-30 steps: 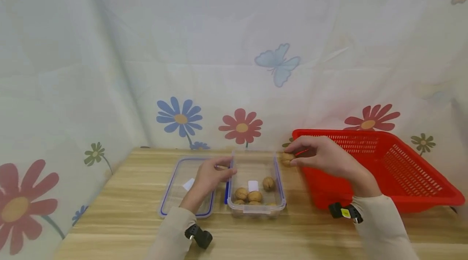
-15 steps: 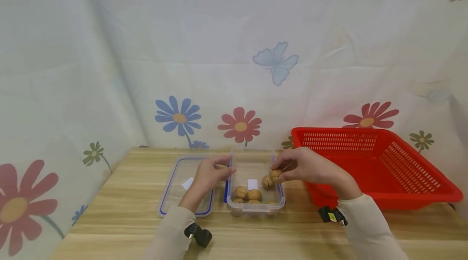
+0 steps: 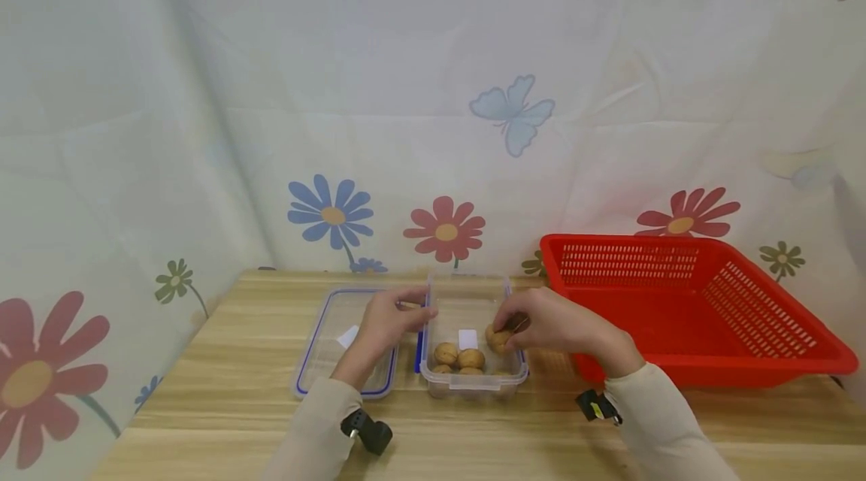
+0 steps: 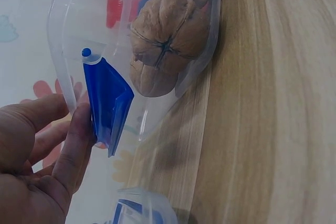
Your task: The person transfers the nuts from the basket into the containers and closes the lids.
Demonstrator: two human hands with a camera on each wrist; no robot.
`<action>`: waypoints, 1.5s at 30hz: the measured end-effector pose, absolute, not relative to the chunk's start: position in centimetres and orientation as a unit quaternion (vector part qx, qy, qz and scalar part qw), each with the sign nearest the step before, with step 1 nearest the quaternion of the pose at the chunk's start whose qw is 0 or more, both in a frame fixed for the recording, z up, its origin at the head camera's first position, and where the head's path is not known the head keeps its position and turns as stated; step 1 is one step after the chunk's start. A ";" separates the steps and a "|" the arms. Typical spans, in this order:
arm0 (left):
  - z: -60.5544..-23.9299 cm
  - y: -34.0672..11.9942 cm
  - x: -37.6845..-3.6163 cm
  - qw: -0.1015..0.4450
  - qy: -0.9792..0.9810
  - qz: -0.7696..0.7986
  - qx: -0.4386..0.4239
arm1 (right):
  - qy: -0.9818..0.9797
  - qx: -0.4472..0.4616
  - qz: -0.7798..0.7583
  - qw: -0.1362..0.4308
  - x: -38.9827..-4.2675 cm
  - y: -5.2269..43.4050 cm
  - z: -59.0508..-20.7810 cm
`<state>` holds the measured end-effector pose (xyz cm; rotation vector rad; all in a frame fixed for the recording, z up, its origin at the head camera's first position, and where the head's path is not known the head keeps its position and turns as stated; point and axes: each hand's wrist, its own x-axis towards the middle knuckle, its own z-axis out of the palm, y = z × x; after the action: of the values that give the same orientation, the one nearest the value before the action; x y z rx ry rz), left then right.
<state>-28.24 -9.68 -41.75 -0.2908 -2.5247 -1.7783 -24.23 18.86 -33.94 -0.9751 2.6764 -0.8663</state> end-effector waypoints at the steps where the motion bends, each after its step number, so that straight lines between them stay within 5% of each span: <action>1: -41.7 -9.7 -28.3 0.019 -0.814 -0.574 -0.093 | 0.897 -0.328 -0.285 0.081 -24.2 18.8 -34.0; 32: -41.5 -9.4 -28.4 0.023 -0.811 -0.577 -0.098 | 0.899 -0.323 -0.279 0.095 -24.3 18.7 -34.1; 45: -40.4 -10.8 -28.5 0.036 -0.796 -0.595 -0.106 | 0.878 -0.305 -0.369 0.006 -24.5 17.5 -35.3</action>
<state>-28.52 -10.75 -40.36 -0.3264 -2.4441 -1.8286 -24.48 17.50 -35.26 -0.9553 2.7469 -1.1552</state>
